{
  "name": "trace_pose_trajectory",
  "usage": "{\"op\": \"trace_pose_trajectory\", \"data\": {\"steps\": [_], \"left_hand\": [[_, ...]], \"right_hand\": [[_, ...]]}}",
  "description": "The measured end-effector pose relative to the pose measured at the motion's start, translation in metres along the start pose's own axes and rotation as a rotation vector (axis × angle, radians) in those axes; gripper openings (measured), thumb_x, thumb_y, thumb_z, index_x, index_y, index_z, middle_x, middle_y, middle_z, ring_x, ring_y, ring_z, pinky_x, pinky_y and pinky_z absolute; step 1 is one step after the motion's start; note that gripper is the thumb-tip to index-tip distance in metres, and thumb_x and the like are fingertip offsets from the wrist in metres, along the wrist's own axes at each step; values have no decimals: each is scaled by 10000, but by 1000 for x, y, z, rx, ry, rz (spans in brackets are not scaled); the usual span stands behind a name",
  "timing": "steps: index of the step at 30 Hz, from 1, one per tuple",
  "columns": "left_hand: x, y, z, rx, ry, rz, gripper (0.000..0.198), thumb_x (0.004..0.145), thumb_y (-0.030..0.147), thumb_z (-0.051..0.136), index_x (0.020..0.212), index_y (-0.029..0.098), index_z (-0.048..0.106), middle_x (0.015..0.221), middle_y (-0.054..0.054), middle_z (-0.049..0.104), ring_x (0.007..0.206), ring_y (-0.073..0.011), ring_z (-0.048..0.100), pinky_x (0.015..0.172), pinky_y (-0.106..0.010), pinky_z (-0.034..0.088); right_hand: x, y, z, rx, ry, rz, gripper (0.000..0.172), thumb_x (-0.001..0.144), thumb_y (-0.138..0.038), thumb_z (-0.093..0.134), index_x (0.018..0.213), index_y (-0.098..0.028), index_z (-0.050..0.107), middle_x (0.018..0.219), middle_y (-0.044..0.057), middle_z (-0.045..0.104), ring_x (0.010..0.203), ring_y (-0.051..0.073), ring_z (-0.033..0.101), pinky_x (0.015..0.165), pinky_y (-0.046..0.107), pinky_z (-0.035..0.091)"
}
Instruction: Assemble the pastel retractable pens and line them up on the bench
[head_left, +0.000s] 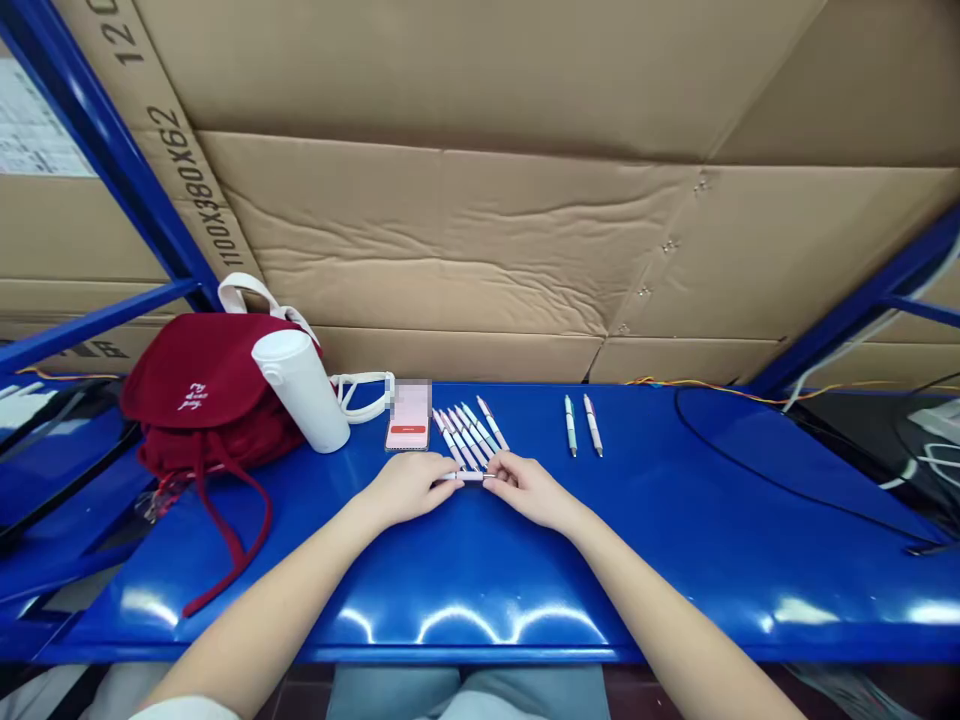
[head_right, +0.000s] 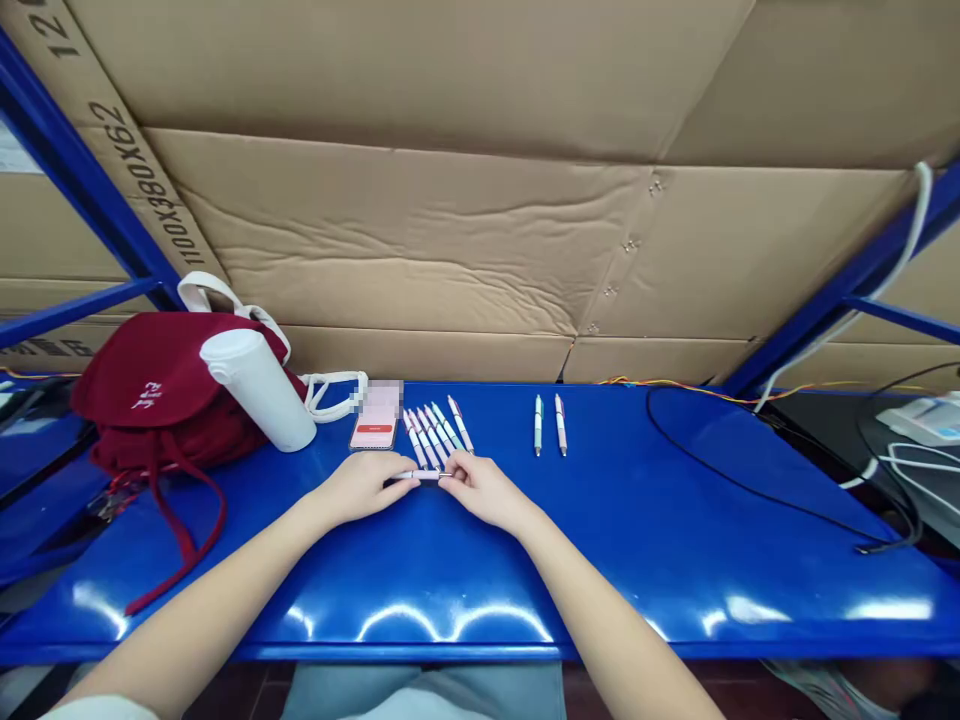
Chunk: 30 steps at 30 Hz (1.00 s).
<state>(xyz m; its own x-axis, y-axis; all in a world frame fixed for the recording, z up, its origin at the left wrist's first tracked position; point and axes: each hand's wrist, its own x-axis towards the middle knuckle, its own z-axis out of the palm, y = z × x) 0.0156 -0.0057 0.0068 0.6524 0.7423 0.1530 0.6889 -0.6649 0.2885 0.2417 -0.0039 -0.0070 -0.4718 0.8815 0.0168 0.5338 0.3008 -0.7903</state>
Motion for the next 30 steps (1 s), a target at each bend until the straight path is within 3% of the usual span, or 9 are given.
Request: {"op": "trace_pose_trajectory", "data": {"steps": [2,6,13,19,26,30], "left_hand": [[0,-1,0,2,2,0,274,916,351,405,1003,222,631,940,-24,680,826,-163,624,694,-244,448],[0,-3,2,12,-2,3,264,912,357,414,985,227,631,931,-18,680,827,-167,625,702,-250,448],[1,-2,-1,11,-10,1,278,914,355,408,1001,225,638,936,-22,681,829,-162,623,706,-246,451],[0,-2,0,12,-7,6,271,912,347,414,1012,226,635,950,-26,681,840,-164,622,709,-247,449],[0,-1,2,38,-22,-3,260,918,357,406,947,225,629,889,-13,670,802,-164,617,669,-246,429],[0,3,1,44,-30,4,253,918,349,406,908,218,622,837,-9,656,762,-154,608,631,-235,414]], "right_hand": [[0,-1,0,24,-2,4,221,843,-400,512,853,-182,547,678,-30,539,611,107,491,565,223,379],[0,-4,0,41,-44,49,346,920,-399,339,727,-173,516,649,-15,547,539,96,504,554,233,399],[-2,-6,1,95,-26,79,205,860,-392,474,816,-192,474,625,-48,520,519,93,524,522,218,412],[-1,-6,0,124,-59,136,352,911,-439,340,747,-173,504,653,-17,544,490,84,522,486,214,409],[-1,-1,2,93,-49,89,169,843,-352,501,802,-189,479,665,-38,550,511,86,544,510,211,417],[-2,-2,1,94,-59,74,175,848,-362,497,837,-187,501,681,-27,570,513,89,541,503,213,414]]}}
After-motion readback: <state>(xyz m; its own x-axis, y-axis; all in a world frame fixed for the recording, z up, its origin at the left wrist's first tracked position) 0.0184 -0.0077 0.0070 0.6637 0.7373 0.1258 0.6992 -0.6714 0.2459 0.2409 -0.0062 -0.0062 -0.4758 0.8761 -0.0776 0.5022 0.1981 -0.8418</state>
